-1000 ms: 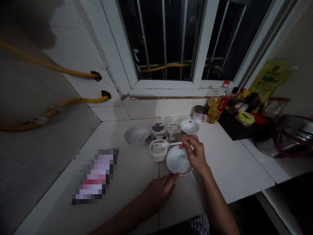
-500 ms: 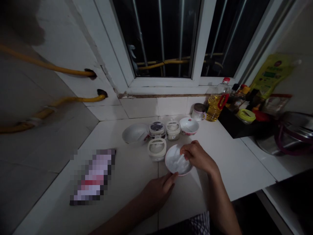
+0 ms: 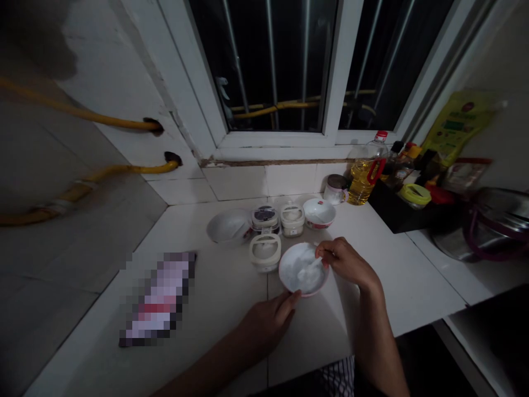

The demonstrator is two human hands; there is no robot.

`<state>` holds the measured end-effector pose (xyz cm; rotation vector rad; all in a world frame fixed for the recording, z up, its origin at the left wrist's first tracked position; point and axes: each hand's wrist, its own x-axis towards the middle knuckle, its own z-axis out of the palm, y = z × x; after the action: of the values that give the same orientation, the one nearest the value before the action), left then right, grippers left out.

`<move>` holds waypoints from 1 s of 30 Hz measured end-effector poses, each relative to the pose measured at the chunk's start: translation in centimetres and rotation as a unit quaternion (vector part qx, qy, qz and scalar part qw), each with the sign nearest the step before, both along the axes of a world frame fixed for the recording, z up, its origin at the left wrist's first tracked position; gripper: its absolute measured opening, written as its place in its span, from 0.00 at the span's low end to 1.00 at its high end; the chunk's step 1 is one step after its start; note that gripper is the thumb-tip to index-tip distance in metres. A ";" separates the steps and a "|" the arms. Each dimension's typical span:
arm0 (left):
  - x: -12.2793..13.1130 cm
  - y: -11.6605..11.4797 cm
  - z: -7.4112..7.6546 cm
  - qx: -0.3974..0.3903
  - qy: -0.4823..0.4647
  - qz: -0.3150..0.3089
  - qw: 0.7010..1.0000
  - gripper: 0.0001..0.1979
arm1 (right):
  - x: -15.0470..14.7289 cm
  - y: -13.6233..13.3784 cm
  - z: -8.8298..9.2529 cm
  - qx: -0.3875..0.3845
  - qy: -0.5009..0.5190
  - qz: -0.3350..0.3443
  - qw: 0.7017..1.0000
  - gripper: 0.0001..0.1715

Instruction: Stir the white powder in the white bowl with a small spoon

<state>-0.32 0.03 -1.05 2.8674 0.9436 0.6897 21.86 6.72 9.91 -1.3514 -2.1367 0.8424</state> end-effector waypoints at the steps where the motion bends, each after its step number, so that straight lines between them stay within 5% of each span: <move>1: 0.0 0.0 0.0 0.000 -0.001 -0.001 1.000 0.24 | 0.1 -0.1 0.1 -0.008 -0.002 0.009 1.000 0.14; 5: 0.0 0.0 0.2 0.007 0.003 0.000 1.000 0.22 | 0.0 -0.2 0.0 -0.087 0.037 0.027 0.995 0.13; 13: 0.0 0.0 0.0 0.029 -0.008 0.000 1.000 0.21 | -0.2 0.3 -0.2 -0.188 0.161 -0.045 0.968 0.12; 30: -0.1 0.0 0.1 0.019 -0.010 -0.003 1.000 0.21 | -0.3 1.1 -0.2 -0.201 0.238 -0.131 0.941 0.10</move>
<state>-0.38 0.06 -0.98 2.8895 0.9288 0.7416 21.58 7.78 9.71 -1.4010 -1.4278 1.3784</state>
